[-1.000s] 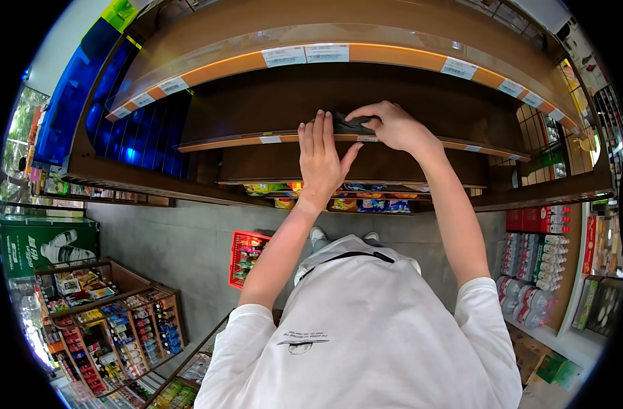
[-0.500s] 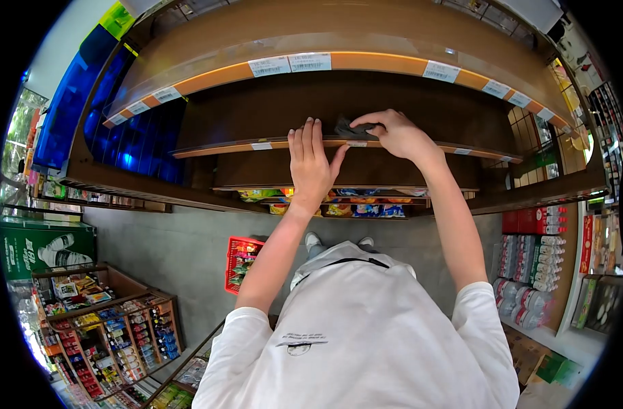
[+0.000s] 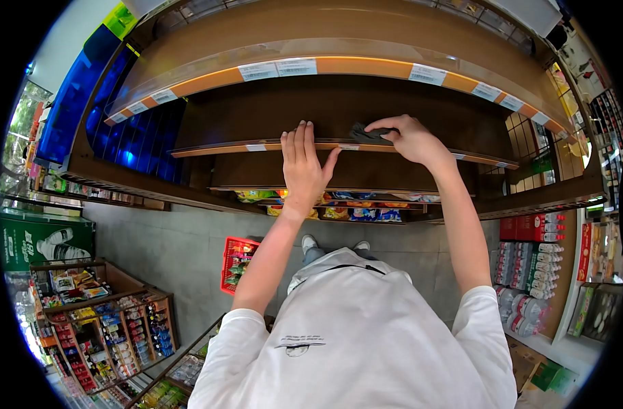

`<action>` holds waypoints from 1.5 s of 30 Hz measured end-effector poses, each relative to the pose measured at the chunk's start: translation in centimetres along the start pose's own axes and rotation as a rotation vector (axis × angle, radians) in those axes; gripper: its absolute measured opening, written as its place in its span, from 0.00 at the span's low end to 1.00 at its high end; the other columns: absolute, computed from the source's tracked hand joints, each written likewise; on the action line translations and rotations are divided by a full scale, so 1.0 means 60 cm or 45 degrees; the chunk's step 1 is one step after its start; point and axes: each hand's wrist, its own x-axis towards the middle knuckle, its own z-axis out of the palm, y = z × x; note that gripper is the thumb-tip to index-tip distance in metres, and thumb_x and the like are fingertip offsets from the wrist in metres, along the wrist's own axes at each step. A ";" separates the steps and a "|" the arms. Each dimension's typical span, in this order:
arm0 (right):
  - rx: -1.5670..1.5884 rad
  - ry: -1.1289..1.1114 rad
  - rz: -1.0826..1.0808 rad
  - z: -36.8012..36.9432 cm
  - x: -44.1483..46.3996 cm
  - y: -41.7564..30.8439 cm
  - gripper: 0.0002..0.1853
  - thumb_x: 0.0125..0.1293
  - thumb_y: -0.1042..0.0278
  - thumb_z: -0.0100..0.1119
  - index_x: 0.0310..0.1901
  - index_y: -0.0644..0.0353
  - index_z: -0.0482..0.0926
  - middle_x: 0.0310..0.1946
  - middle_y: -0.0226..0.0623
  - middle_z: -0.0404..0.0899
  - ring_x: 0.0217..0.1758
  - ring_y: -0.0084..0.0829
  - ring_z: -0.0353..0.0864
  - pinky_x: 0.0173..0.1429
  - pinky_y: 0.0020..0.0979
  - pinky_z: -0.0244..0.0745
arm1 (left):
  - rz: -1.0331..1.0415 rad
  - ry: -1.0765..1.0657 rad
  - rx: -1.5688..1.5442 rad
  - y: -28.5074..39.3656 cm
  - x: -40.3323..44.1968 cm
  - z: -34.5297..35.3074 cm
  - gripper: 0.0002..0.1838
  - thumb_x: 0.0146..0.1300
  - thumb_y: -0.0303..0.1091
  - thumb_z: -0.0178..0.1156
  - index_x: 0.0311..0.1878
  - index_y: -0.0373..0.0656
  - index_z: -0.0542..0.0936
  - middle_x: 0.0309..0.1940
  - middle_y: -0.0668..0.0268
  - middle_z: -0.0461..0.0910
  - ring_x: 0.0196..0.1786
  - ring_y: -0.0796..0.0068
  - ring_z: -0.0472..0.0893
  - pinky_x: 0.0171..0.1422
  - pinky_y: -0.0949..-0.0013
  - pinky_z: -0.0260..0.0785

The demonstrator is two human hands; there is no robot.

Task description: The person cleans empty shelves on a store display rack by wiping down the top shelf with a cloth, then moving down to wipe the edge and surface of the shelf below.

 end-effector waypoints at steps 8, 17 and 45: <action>0.057 0.219 -0.040 0.049 -0.018 0.005 0.26 0.62 0.87 0.47 0.55 0.53 0.86 0.53 0.57 0.82 0.55 0.50 0.83 0.64 0.42 0.75 | -0.039 -0.010 -0.038 0.008 0.004 -0.006 0.39 0.62 0.44 0.72 0.69 0.31 0.68 0.65 0.47 0.71 0.71 0.45 0.68 0.80 0.42 0.53; -0.010 0.325 -0.143 0.063 -0.015 0.009 0.21 0.61 0.79 0.54 0.54 0.53 0.87 0.48 0.47 0.87 0.58 0.51 0.81 0.68 0.47 0.72 | 0.045 -0.193 -0.204 0.122 0.021 -0.021 0.37 0.62 0.30 0.64 0.73 0.30 0.63 0.71 0.43 0.64 0.79 0.37 0.57 0.82 0.34 0.45; 0.065 0.121 0.006 0.019 -0.009 0.018 0.24 0.63 0.84 0.46 0.54 0.55 0.86 0.49 0.55 0.85 0.52 0.54 0.84 0.62 0.44 0.77 | -0.053 -0.119 -0.310 0.141 -0.005 0.035 0.37 0.62 0.29 0.62 0.74 0.30 0.63 0.68 0.46 0.69 0.71 0.43 0.68 0.79 0.40 0.54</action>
